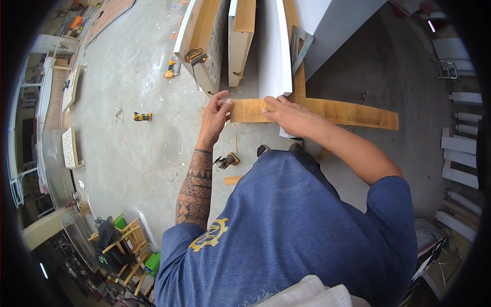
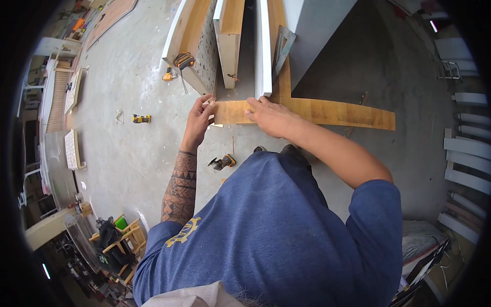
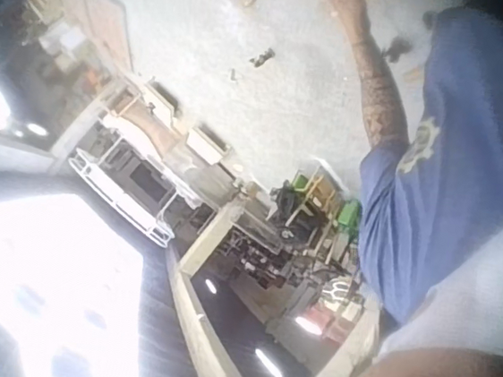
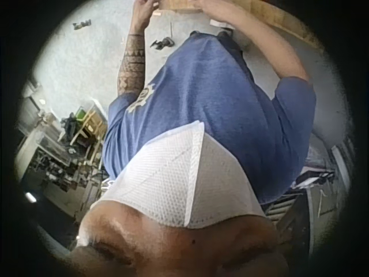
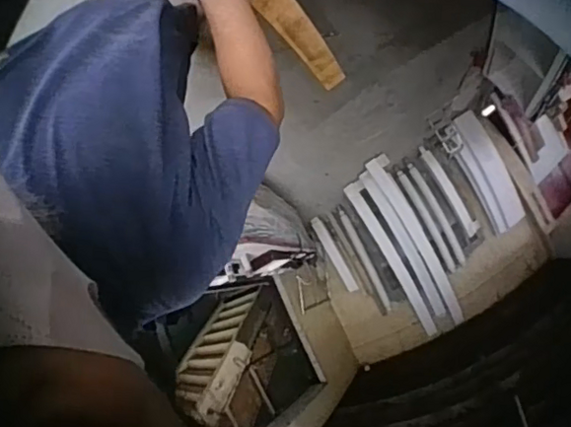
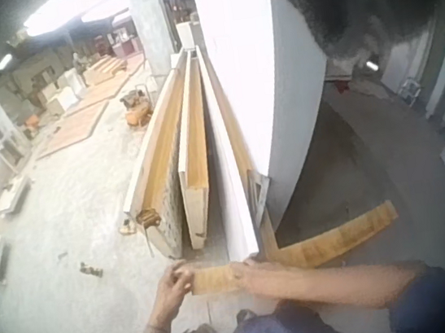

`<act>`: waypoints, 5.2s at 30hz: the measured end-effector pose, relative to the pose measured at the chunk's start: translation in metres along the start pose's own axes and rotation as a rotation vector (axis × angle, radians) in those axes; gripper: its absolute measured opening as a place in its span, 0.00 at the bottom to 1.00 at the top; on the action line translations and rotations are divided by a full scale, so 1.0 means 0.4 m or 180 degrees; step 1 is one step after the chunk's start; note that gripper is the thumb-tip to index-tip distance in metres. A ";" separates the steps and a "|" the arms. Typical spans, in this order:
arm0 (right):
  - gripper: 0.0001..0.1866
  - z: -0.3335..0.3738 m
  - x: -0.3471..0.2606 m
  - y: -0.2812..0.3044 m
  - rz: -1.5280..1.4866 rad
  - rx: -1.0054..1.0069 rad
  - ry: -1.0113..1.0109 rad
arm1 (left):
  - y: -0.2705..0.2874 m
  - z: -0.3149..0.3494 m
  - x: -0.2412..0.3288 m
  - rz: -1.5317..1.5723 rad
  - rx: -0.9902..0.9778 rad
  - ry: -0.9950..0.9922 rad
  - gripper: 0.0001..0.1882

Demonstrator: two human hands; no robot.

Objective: The person cuts a wooden board using a handheld rotary cutter, marks another wooden board using a speed square and pencil, cuts along the marked line with the rotary cutter, and measures the board with a tape measure.

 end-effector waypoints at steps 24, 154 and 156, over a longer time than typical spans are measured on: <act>0.18 -0.093 -0.037 -0.011 0.1467 -0.1126 0.1648 | -0.233 0.749 -0.781 0.1300 0.0307 0.2639 0.24; 0.14 -0.074 -0.040 0.041 0.0008 -0.0423 0.1139 | -0.082 0.321 0.030 -0.0254 0.3060 -0.0634 0.16; 0.13 -0.062 -0.037 0.036 -0.0054 -0.0357 0.1070 | -0.092 0.319 0.052 -0.0333 0.2871 -0.0636 0.15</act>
Point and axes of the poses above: each hand's wrist, its own z-axis away from the middle knuckle, its own y-axis out of the back of the hand, x = y × z, the point moved 8 cm from there along -z, towards the middle knuckle, and after that the axes turned 1 degree about -y, right-handed, at the moved point
